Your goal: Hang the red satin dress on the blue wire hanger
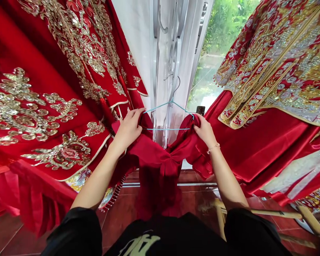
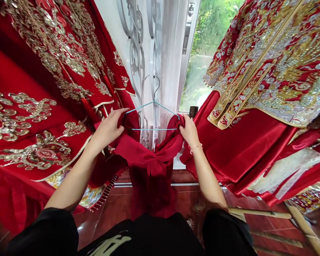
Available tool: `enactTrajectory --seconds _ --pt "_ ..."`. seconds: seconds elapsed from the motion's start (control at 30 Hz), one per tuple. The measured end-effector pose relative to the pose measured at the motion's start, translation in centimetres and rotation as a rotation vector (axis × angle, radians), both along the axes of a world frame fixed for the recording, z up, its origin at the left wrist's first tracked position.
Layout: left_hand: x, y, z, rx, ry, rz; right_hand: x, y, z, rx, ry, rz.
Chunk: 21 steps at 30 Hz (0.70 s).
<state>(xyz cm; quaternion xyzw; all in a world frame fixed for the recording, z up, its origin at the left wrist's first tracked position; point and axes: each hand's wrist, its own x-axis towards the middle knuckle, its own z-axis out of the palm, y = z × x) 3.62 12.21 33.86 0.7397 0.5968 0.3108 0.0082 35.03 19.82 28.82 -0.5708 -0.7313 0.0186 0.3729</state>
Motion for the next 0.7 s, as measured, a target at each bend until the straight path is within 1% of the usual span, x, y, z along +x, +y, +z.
enactTrajectory --seconds 0.13,0.2,0.33,0.47,0.6,0.7 --pt "-0.2 0.1 -0.3 -0.014 -0.021 -0.016 0.6 1.1 -0.9 -0.025 0.041 0.049" --pt "-0.1 0.1 -0.4 -0.019 -0.014 0.002 0.7 1.5 -1.3 -0.025 0.058 0.059" --pt "0.1 0.3 -0.4 -0.008 0.023 0.036 0.2 1.4 -1.5 0.033 0.031 0.013" --pt "-0.5 0.6 -0.4 0.011 0.006 0.02 -1.1 0.2 -0.8 0.035 -0.079 -0.117" --pt "-1.6 1.1 -0.5 0.05 -0.043 -0.014 -2.3 -0.7 0.3 -0.056 -0.242 -0.339" --pt "-2.3 1.6 -0.7 0.082 -0.075 -0.045 -2.6 -0.7 0.9 -0.109 -0.342 -0.432"
